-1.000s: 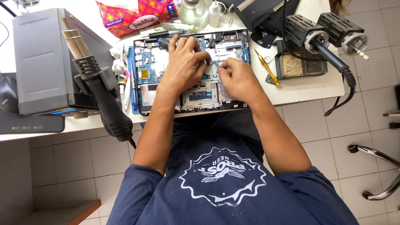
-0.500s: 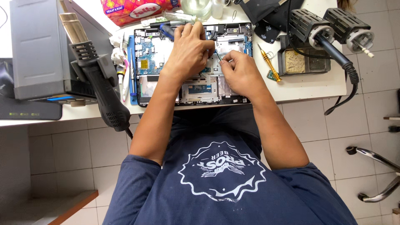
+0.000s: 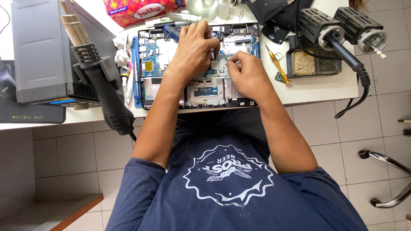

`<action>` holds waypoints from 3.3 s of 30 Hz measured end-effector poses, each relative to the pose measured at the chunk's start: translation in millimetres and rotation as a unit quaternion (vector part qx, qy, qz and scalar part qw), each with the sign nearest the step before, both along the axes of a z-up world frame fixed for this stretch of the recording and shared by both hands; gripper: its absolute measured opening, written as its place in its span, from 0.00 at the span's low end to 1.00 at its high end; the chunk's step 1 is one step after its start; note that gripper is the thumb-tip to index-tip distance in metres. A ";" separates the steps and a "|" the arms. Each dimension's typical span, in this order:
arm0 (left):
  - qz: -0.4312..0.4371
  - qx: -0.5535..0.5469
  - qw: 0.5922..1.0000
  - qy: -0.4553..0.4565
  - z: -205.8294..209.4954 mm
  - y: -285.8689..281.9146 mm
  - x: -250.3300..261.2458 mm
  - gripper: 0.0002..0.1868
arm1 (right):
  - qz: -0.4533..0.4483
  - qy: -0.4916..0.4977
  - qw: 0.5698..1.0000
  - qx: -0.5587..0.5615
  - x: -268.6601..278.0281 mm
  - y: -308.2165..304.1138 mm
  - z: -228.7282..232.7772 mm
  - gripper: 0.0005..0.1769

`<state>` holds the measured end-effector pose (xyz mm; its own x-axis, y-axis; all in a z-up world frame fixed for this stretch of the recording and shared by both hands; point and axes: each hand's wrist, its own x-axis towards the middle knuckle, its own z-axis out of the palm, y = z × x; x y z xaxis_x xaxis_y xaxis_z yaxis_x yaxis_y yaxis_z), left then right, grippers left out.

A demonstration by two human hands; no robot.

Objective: The person uses a blue-handled screwdriver and a metal probe to work on a disassembled laptop motherboard. They repeatedly probe and adjust small components on the circuit board while seated at a workbench.

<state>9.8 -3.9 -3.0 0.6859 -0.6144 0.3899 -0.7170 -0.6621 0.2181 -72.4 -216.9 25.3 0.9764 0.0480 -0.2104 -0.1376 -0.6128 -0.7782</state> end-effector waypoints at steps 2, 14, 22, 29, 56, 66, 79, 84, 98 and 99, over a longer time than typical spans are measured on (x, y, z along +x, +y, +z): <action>0.005 0.005 1.000 0.006 -2.9 -1.6 -0.9 0.13 | 0.003 0.005 1.000 0.002 -1.3 -0.5 -2.9 0.11; 0.021 0.029 0.999 0.004 -5.3 -5.1 4.7 0.09 | 0.005 0.001 1.000 -0.006 1.7 -1.7 -5.3 0.10; -0.002 -0.002 1.000 0.000 -2.5 -1.2 -3.8 0.15 | -0.008 0.014 1.000 0.000 0.0 -0.1 -1.4 0.10; -0.007 0.023 0.999 -0.027 0.3 -4.4 -4.5 0.13 | -0.002 0.019 1.000 0.007 -1.9 0.8 4.8 0.09; 0.116 -0.009 0.993 -0.014 1.6 3.3 -32.2 0.08 | 0.039 -0.052 0.998 -0.015 -2.5 2.6 -12.5 0.10; 0.108 -0.025 0.994 -0.026 -2.1 5.1 -30.7 0.04 | 0.033 -0.085 0.994 -0.064 -6.6 12.1 -18.5 0.06; 0.106 -0.045 0.993 -0.029 -2.4 6.5 -30.2 0.03 | 0.036 -0.076 0.994 -0.063 -8.4 15.6 -10.8 0.05; 0.104 -0.048 0.993 -0.031 -2.4 7.5 -29.5 0.03 | 0.040 -0.090 0.993 -0.067 -8.7 14.8 -14.5 0.05; 0.096 -0.051 0.994 -0.015 -1.1 10.1 -30.4 0.04 | 0.057 -0.091 0.992 -0.071 -7.1 16.3 -10.9 0.05; 0.094 -0.055 0.994 -0.021 -1.5 10.2 -30.3 0.03 | 0.056 -0.102 0.990 -0.077 -7.0 16.4 -13.4 0.05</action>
